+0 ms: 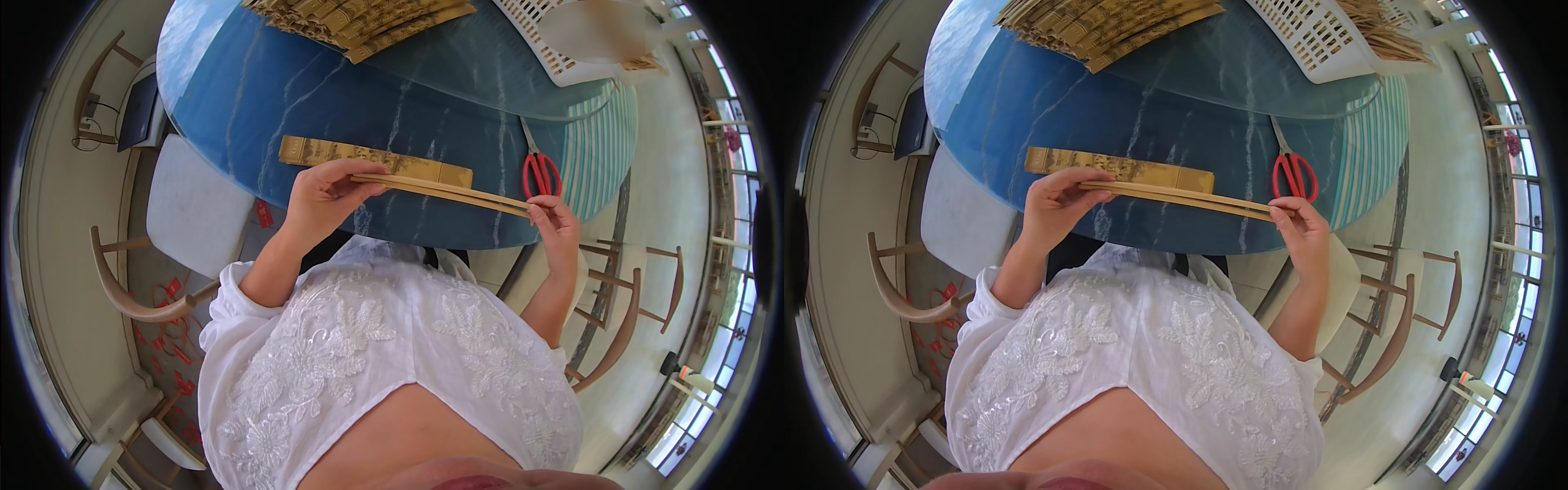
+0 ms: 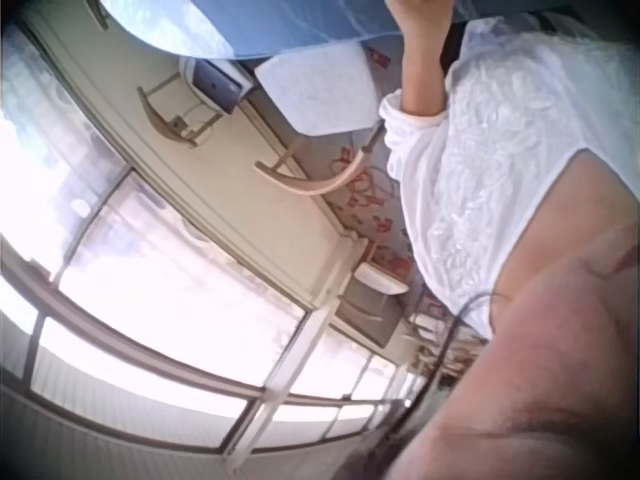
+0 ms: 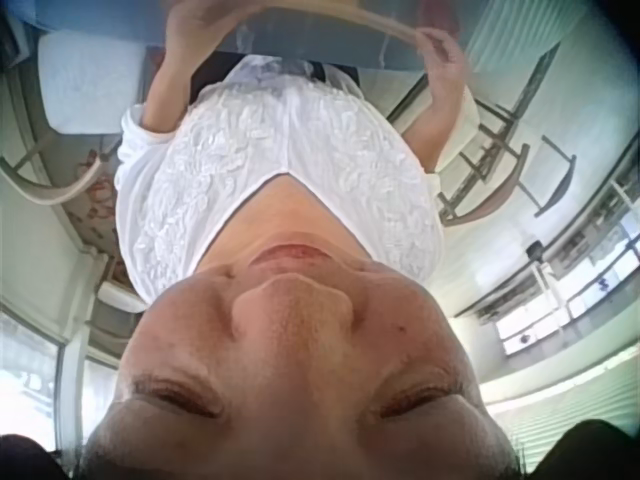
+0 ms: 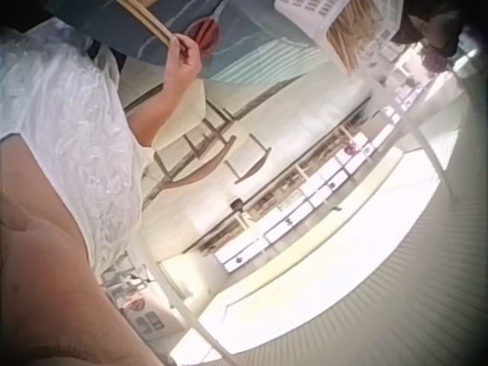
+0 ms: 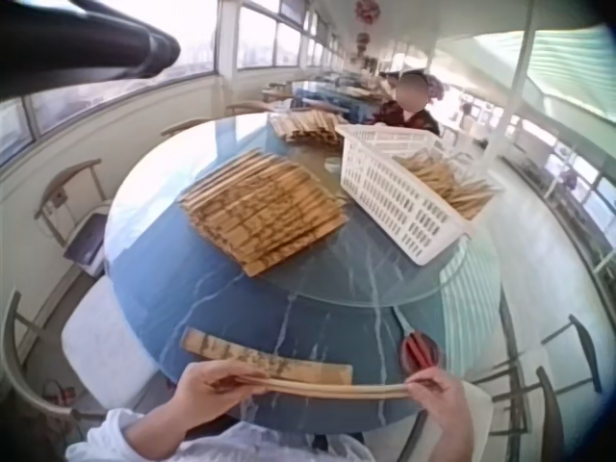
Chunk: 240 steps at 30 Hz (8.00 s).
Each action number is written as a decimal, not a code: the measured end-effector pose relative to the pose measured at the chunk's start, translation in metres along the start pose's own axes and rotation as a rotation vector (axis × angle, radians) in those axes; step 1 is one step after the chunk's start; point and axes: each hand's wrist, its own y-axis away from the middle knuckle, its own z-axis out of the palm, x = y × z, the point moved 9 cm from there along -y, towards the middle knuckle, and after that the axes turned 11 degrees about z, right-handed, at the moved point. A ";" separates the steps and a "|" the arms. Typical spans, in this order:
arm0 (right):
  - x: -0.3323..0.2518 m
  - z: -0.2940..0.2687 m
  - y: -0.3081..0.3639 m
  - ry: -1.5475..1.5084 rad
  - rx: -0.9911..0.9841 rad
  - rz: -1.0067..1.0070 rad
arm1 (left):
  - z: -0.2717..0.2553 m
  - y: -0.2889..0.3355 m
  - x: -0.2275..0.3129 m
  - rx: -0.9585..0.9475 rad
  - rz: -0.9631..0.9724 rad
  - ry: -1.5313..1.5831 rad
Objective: The person repeatedly picks up thin bamboo sticks from a white basket and inserts them into slots on patterned bamboo strips laid on a blue table. The person aligns and secures each stick, then places the assembled strip back on the table. Scissors are visible but not used.
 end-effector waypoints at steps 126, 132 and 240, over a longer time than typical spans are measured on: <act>-0.098 0.100 -0.095 0.408 0.039 -0.859 | -0.003 -0.094 0.015 0.318 0.484 -0.362; -0.097 0.108 -0.093 0.395 -0.049 -0.867 | 0.025 -0.100 0.034 0.155 0.591 -0.419; -0.034 0.111 -0.131 -0.733 -0.821 0.027 | -0.002 -0.100 -0.002 0.282 0.428 -0.003</act>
